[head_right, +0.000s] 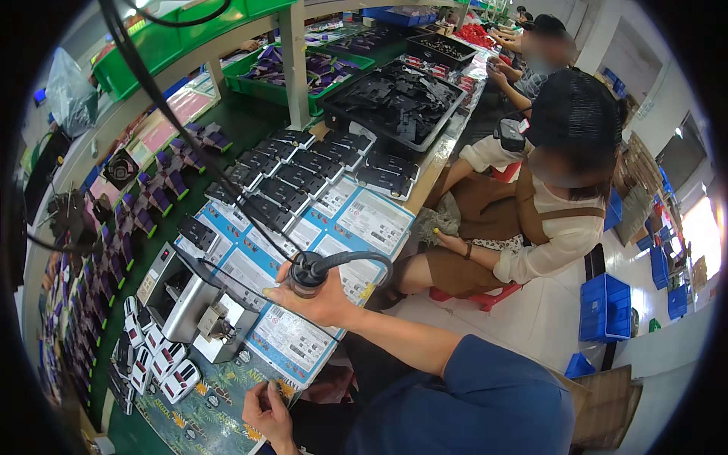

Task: The person is assembling plastic toy cars using an electric screwdriver at a factory workstation.

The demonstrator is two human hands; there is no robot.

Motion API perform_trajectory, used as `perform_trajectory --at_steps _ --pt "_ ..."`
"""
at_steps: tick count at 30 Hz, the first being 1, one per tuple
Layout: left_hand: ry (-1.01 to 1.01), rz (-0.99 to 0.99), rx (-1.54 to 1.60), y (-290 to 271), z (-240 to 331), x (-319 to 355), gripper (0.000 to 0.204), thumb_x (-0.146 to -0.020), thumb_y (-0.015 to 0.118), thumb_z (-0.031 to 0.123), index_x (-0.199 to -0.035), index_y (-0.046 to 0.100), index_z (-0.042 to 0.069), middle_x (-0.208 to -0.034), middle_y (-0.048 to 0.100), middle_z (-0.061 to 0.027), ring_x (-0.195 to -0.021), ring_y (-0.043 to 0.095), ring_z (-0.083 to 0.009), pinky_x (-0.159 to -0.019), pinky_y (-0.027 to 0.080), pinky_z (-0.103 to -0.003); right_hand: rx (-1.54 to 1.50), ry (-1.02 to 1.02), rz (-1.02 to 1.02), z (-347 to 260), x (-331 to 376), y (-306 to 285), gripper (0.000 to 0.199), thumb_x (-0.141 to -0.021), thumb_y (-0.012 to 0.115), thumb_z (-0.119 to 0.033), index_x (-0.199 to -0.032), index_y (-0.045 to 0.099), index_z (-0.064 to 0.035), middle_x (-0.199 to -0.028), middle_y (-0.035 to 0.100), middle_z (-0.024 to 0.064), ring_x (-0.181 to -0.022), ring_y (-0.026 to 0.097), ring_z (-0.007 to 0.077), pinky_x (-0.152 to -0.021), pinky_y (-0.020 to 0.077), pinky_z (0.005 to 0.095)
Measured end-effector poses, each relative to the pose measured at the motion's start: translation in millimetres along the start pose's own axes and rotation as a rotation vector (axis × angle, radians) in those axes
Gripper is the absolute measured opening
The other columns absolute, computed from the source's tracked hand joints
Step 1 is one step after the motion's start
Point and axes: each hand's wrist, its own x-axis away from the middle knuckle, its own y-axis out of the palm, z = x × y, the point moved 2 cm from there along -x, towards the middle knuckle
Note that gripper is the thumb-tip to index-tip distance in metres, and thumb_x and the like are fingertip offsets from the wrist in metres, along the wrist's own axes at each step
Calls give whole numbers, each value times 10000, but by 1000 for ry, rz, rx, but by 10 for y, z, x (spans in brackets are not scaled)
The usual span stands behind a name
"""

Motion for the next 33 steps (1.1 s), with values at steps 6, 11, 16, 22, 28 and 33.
perform_trajectory --at_steps 6,11,16,22,28,33 --pt "45 86 -28 50 163 -51 80 -864 713 61 -867 665 -3 -620 569 -54 -487 490 -116 -460 366 -265 -71 -21 -3 23 40 -48 381 -742 854 -46 -982 561 -4 -835 628 21 -708 582 54 -650 492 238" --pt "13 112 -45 57 149 -33 62 -845 720 32 -834 671 -6 -636 588 -70 -511 533 -129 -490 402 -258 35 -72 -69 -138 -31 -99 362 -756 833 -31 -991 559 3 -831 642 33 -735 621 66 -648 499 232" --pt "-56 149 341 482 697 -342 77 -858 693 20 -903 669 -37 -789 663 -115 -678 632 -150 -656 501 -265 -243 87 -51 -495 50 -534 170 -806 750 7 -854 595 -43 -651 582 12 -523 544 65 -489 408 207" --pt "36 -123 391 1746 1301 -1571 255 -895 688 113 -1102 638 -27 -943 675 -84 -851 617 -118 -701 493 -240 -167 262 -234 -800 145 -771 191 -777 803 -30 -849 626 -22 -658 604 13 -559 568 65 -522 434 213" --pt "110 -434 -90 3160 1925 -1948 699 -803 730 507 -1088 600 -118 -947 689 -280 -930 680 -414 -820 533 -460 -128 288 -306 -1048 288 -978 260 -741 876 -134 -800 646 -27 -719 629 9 -664 573 73 -611 465 235" --pt "47 -515 -233 3450 2167 -1934 769 -726 802 518 -1108 560 -103 -1084 660 -296 -1032 646 -439 -888 515 -477 -55 118 -352 -1133 283 -1222 268 -712 872 -111 -776 636 -2 -649 605 20 -495 502 53 -467 375 200"
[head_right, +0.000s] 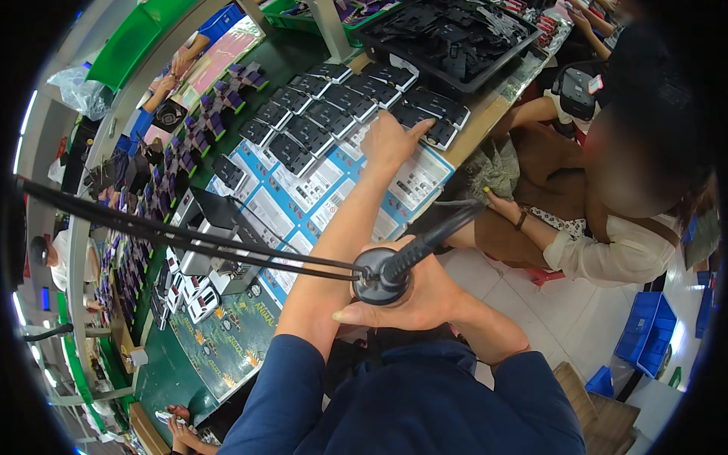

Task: The person is assembling plastic toy cars using an electric screwdriver at a factory workstation.

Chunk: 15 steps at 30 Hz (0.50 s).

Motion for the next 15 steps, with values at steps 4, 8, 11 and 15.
perform_trajectory --at_steps 4,8,11,15 --pt "44 196 167 131 -56 -44 788 -600 921 357 -1127 520 -70 -1049 652 -252 -1021 644 -402 -883 515 -469 -51 87 -22 -104 44 -17 282 -715 893 -161 -738 649 -23 -627 618 17 -575 572 93 -564 454 242" --pt "10 76 927 181 -159 37 536 -596 894 63 -991 535 14 -848 629 -71 -807 627 -168 -695 523 -313 -214 171 48 -80 97 66 270 -717 892 -138 -764 656 -16 -646 629 22 -592 583 81 -557 454 228" --pt "252 18 1222 -154 -286 415 348 -695 834 -16 -885 547 34 -802 614 -11 -711 602 -108 -608 490 -246 -197 166 62 -118 172 -10 283 -689 903 -117 -804 664 -17 -682 628 1 -603 551 48 -551 418 197" --pt "808 705 430 -1153 -538 1348 319 -656 775 -49 -927 623 24 -976 658 -110 -901 643 -291 -806 502 -357 18 74 86 -115 244 -146 259 -675 872 -71 -801 654 -11 -726 602 12 -605 539 69 -549 395 214"
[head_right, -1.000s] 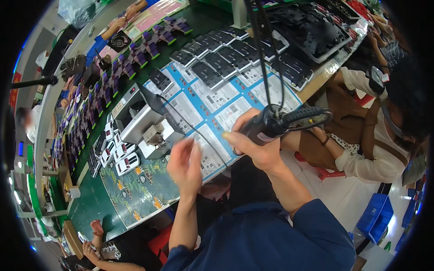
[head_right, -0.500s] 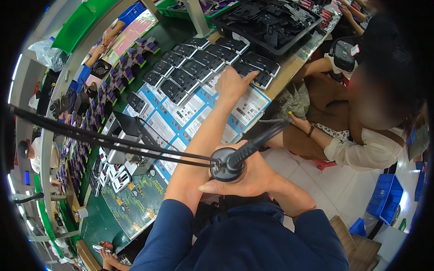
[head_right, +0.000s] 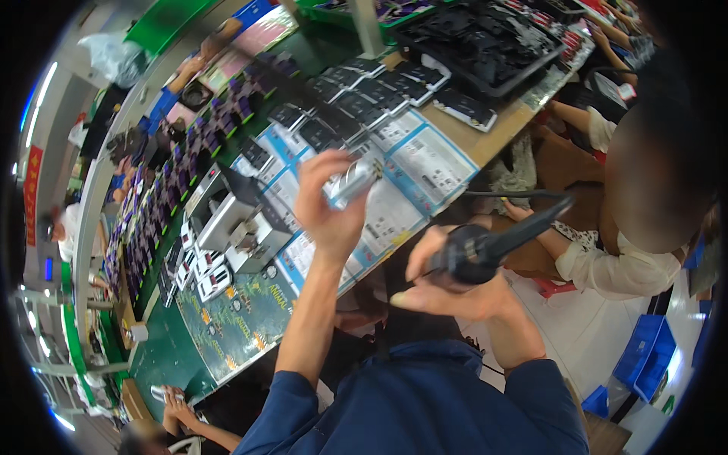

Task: The person is assembling plastic toy cars using an electric screwdriver at a factory workstation.

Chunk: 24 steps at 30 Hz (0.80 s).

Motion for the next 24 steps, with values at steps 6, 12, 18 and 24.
perform_trajectory --at_steps 6,12,18,24 --pt "482 25 -206 -1201 433 205 530 -719 766 -23 -1163 480 19 -1077 537 -182 -942 637 -381 -790 587 -480 -216 3 64 156 -180 286 186 -727 774 -28 -782 599 2 -610 571 60 -464 549 113 -449 422 217" --pt "485 -72 -226 -1716 334 350 501 -749 723 -20 -1176 465 23 -1091 525 -197 -943 640 -406 -775 604 -507 -251 47 -15 343 -297 665 236 -757 727 -115 -793 532 13 -545 477 65 -406 472 147 -430 449 295" --pt "537 -62 -246 -1911 312 355 468 -724 682 -69 -1140 490 29 -1091 530 -194 -943 640 -403 -768 611 -494 -186 61 -41 332 -353 797 227 -780 707 -126 -784 521 5 -536 471 64 -408 474 147 -442 457 298" --pt "330 -126 -409 -2075 509 318 373 -683 745 -25 -1041 660 37 -1022 608 -145 -911 647 -314 -743 574 -392 -322 33 -20 352 -439 816 182 -788 712 -68 -798 557 27 -583 540 102 -432 509 154 -472 483 299"
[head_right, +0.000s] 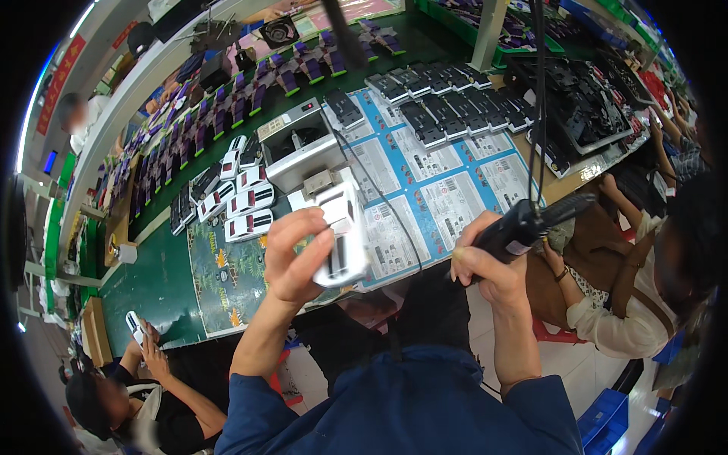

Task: The person is assembling plastic toy cars using an electric screwdriver at a factory workstation.

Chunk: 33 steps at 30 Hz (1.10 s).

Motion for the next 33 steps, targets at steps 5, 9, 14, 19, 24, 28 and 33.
perform_trajectory --at_steps 5,9,14,19,24,28,33 --pt "-1212 369 632 -223 261 689 390 -804 741 -39 -1158 580 -11 -1000 646 -56 -868 615 -105 -749 517 -266 -22 -288 -132 -67 -356 250 147 -905 571 -148 -920 471 -41 -621 447 51 -497 441 148 -510 421 302" --pt "-1585 836 964 -229 162 1259 262 -1034 477 232 -1192 553 37 -990 664 -85 -851 673 -199 -752 578 -365 -45 -419 -203 93 -849 775 78 -923 516 -111 -940 493 -38 -652 466 55 -535 479 162 -572 453 339" --pt "-1609 672 1058 -129 170 1334 211 -1022 503 217 -1139 539 45 -989 684 -163 -844 709 -256 -692 614 -397 69 -440 -136 495 -1157 1209 153 -813 758 -14 -867 615 -12 -657 610 32 -518 568 69 -492 446 207" --pt "-1623 681 1063 -125 121 1419 197 -975 572 141 -1136 534 34 -968 678 -173 -830 711 -262 -725 629 -417 154 -434 -133 698 -1204 1389 148 -800 786 -49 -773 643 -24 -610 593 -10 -512 543 41 -482 413 192" --pt "-1667 635 1080 -151 107 1332 183 -961 585 111 -1108 521 22 -1012 679 -180 -822 713 -253 -716 622 -392 313 -422 -135 736 -1224 1498 163 -820 771 -48 -783 614 -27 -611 589 -4 -510 545 48 -490 432 194" --pt "-1659 589 1067 -129 105 1390 182 -959 593 118 -1103 542 19 -970 697 -181 -779 720 -248 -675 624 -364 394 -440 -195 725 -1245 1624 163 -841 777 -81 -824 624 -30 -604 587 7 -469 542 55 -438 431 193" --pt "-1659 580 1056 -57 105 1396 176 -951 599 105 -1100 559 19 -943 701 -178 -787 721 -243 -701 624 -361 388 -459 -211 716 -1280 1547 171 -842 788 -107 -856 642 -20 -641 606 7 -483 550 58 -446 439 189"
